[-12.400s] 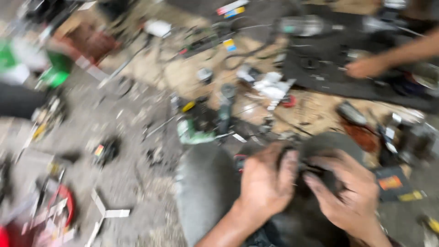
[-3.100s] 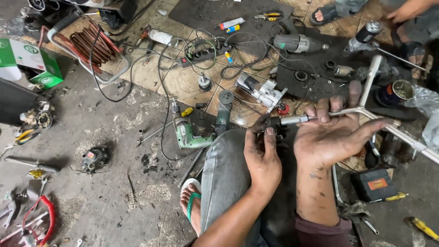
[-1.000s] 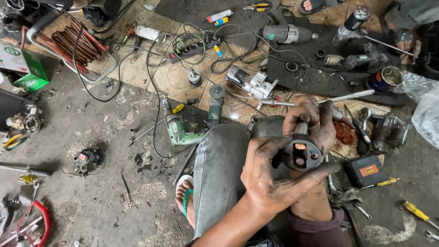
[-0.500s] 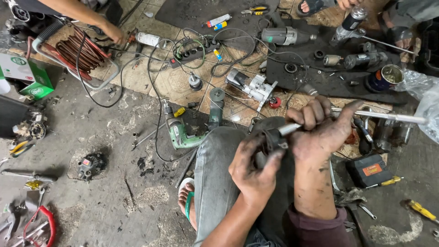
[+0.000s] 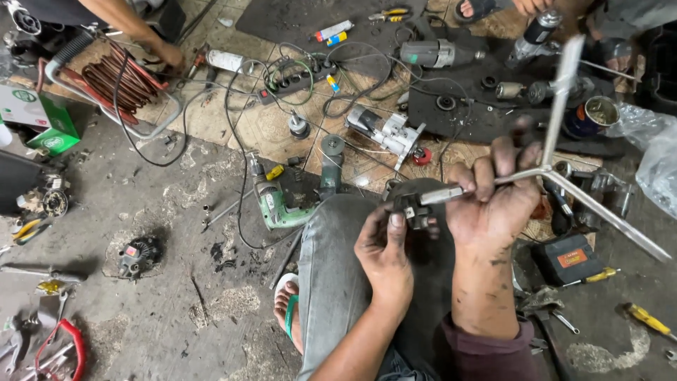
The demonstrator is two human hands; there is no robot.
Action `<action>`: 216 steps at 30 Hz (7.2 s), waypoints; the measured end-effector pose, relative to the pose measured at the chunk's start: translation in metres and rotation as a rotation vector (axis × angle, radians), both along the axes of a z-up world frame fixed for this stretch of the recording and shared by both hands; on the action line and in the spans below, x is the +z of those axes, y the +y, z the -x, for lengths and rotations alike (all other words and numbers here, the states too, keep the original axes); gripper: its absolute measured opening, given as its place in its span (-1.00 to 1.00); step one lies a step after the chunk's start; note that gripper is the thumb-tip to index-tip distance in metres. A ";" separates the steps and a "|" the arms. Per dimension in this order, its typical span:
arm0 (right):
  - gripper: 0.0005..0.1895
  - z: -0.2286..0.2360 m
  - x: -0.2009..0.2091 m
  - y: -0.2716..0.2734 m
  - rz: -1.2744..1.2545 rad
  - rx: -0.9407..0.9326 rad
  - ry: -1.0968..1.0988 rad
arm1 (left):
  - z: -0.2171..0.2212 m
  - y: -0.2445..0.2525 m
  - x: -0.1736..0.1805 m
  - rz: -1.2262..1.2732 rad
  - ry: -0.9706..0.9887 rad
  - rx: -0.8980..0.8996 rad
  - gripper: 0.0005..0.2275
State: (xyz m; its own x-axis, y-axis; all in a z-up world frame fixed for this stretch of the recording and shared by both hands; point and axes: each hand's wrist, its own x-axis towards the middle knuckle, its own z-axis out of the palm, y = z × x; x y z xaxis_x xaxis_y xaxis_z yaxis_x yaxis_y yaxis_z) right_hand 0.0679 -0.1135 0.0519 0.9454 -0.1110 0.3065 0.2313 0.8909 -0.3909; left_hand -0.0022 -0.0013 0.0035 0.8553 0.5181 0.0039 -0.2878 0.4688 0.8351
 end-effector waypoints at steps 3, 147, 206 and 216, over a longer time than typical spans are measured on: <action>-0.74 0.007 0.028 0.020 0.024 -0.292 0.182 | -0.001 -0.003 0.008 0.086 0.108 -0.082 -0.90; -0.50 0.051 0.006 0.019 0.382 0.262 -0.108 | 0.022 0.053 0.137 -0.910 -0.634 0.030 -0.58; -0.90 0.034 -0.024 0.012 0.666 -0.032 0.187 | -0.035 0.066 0.031 -0.391 -0.270 -0.259 -0.80; -0.87 0.019 -0.013 0.010 1.124 -0.380 -0.017 | -0.037 0.062 0.046 -0.227 -0.123 -0.322 -0.85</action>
